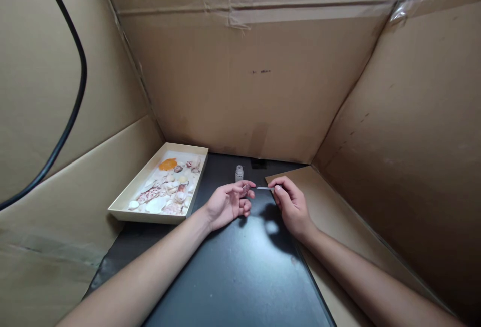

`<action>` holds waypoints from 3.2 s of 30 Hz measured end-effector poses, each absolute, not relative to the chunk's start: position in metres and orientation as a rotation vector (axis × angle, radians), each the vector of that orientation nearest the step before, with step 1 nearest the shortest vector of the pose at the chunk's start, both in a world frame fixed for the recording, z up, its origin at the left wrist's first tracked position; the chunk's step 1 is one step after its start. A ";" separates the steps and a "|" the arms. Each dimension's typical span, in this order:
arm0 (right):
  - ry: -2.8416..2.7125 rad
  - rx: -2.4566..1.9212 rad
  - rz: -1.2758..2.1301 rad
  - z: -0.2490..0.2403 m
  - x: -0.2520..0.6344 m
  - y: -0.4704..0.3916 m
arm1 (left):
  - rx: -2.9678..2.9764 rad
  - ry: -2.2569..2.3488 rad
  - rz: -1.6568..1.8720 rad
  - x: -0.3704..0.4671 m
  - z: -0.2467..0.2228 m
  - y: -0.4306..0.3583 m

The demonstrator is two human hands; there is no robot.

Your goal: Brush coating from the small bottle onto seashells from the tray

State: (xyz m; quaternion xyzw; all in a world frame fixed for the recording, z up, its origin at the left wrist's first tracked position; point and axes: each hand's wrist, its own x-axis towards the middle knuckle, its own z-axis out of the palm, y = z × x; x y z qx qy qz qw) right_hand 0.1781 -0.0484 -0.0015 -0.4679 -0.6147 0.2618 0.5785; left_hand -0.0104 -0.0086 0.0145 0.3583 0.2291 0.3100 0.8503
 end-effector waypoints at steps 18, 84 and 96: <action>-1.503 -1.083 0.602 0.006 0.174 -0.051 | 0.787 0.491 0.574 -0.011 0.012 -0.009; -1.803 -1.066 0.438 0.008 0.169 -0.057 | 0.767 0.463 0.574 -0.010 0.012 -0.009; -1.803 -1.068 0.424 0.008 0.170 -0.057 | 0.712 0.455 0.609 -0.011 0.012 -0.009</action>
